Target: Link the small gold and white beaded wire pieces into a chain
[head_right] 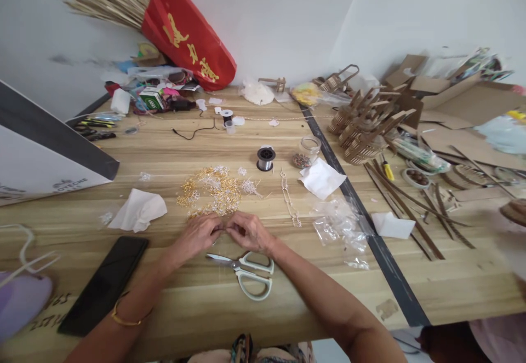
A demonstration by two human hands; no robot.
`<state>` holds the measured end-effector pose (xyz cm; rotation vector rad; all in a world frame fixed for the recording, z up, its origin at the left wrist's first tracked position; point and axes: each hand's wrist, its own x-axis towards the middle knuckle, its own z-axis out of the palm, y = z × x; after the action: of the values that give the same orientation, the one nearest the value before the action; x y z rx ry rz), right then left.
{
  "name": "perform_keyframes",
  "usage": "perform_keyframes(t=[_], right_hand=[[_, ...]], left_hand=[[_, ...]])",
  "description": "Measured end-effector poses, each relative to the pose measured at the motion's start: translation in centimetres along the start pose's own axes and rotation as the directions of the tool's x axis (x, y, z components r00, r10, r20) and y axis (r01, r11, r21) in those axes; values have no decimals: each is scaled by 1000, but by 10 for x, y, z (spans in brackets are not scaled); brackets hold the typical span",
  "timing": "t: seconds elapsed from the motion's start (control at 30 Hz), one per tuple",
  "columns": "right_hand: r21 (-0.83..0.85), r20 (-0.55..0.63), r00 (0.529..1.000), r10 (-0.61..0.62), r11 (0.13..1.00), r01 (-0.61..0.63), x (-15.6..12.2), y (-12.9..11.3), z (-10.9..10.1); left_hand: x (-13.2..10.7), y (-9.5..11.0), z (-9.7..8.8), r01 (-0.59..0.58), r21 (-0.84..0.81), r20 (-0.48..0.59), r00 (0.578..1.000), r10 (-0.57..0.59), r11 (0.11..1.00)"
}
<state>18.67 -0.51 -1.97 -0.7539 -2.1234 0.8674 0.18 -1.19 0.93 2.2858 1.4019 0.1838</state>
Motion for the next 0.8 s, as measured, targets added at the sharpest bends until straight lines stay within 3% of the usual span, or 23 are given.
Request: perform_keyframes(t=[0.1, 0.2, 0.27, 0.37, 0.57, 0.8], right_hand=[[69, -12, 998, 65, 996, -64, 1, -1, -1], [155, -22, 991, 135, 979, -130, 2, -4, -3], [217, -30, 982, 187, 960, -176, 2, -5, -4], [302, -33, 963, 269, 921, -247, 3, -5, -5], [472, -34, 948, 317, 841, -265, 6, -3, -10], [415, -87, 952, 295, 879, -235, 12, -18, -36]], left_hand=[[3, -1, 0, 24, -94, 1, 1000, -24, 995], [8, -6, 4, 68, -323, 13, 998, -67, 944], [10, -9, 7, 93, -532, 48, 996, -80, 841], [12, -11, 11, 137, -717, 106, 990, -88, 684], [13, -2, 5, 127, -838, 109, 992, -65, 530], [18, 17, -2, 64, -816, 45, 998, -47, 574]])
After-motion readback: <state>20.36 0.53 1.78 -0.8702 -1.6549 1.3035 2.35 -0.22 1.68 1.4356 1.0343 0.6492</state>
